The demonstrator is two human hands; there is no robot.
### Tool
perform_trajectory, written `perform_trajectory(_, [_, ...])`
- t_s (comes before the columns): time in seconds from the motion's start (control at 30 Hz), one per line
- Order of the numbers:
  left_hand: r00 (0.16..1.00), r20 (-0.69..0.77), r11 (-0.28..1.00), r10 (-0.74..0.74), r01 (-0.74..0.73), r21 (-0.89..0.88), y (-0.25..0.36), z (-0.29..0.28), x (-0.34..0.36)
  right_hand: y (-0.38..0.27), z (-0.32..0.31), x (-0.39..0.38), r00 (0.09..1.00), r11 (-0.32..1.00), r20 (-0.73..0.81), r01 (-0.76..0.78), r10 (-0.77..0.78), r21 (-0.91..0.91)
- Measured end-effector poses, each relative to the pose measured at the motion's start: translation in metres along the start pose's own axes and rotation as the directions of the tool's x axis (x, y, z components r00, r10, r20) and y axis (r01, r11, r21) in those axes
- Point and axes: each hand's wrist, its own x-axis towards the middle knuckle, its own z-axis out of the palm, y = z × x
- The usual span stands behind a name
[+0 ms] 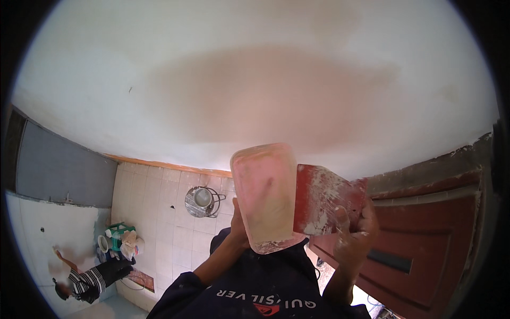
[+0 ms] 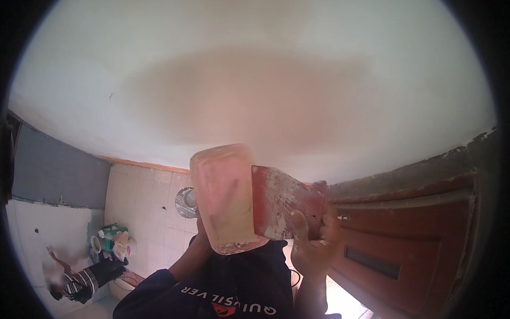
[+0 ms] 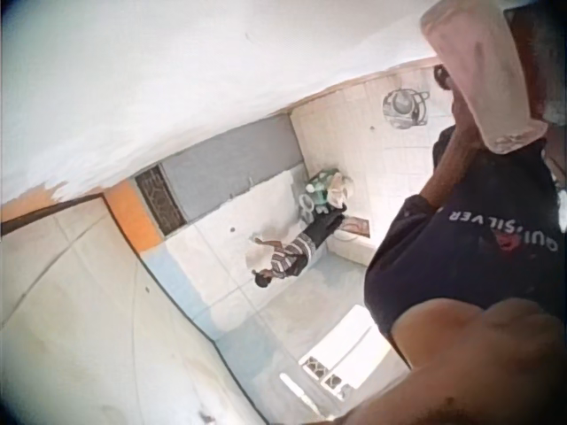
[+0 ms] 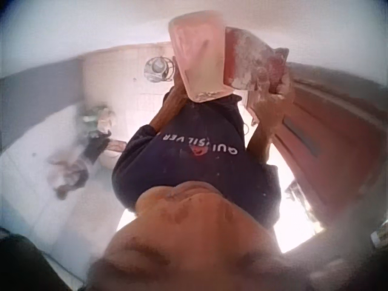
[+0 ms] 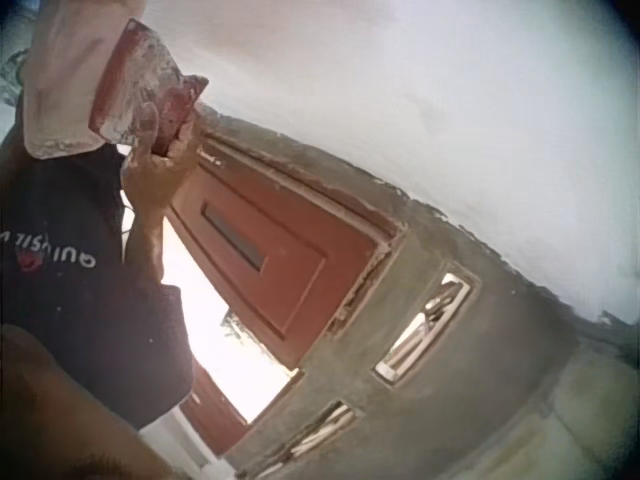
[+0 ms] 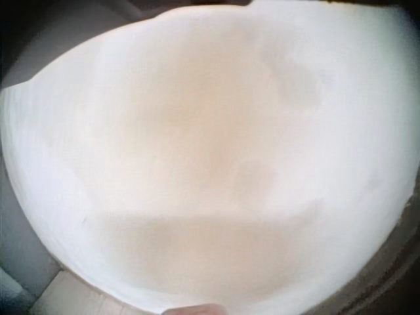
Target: The person repeatedly scoops white plaster from a pink container using a red trowel and applies it to the ceiling in broad strokes. The camera is head-mounted and points upward, showing the ceiling surface and the trowel in action.
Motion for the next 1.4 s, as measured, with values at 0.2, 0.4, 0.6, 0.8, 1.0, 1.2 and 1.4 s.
perform_trajectory(0.2, [0.95,0.31,0.924,0.033,0.089,-0.372,-0.011,-0.006,-0.003,-0.002,0.009,0.0,0.995,0.96,0.101,0.039,-0.011,-0.278])
perform_trajectory(0.4, [0.997,-0.041,0.996,-0.065,0.068,0.061,-0.006,0.008,-0.008,0.002,0.022,-0.022,0.995,0.918,0.098,0.065,-0.029,-0.391])
perform_trajectory(0.6, [0.955,-0.283,0.949,-0.094,0.171,0.264,-0.003,0.018,-0.009,0.009,0.025,-0.028,0.989,0.917,0.144,0.072,-0.016,-0.391])
perform_trajectory(0.8, [0.965,-0.241,0.933,-0.108,0.182,0.31,-0.007,0.009,-0.01,0.027,0.025,-0.032,0.983,0.855,0.143,0.172,-0.116,-0.489])
perform_trajectory(1.0, [0.947,-0.287,0.915,-0.142,0.236,0.327,-0.011,0.0,-0.004,0.05,0.029,-0.028,0.963,0.774,0.185,0.268,-0.196,-0.573])
perform_trajectory(1.2, [0.948,-0.292,0.927,-0.129,0.22,0.304,-0.02,-0.002,0.002,0.062,0.03,-0.027,0.87,0.645,0.327,0.492,-0.368,-0.585])
perform_trajectory(1.4, [0.955,-0.283,0.969,-0.084,0.144,0.2,-0.028,-0.006,0.009,0.065,0.024,-0.022,0.984,0.918,0.119,0.17,-0.136,-0.358])
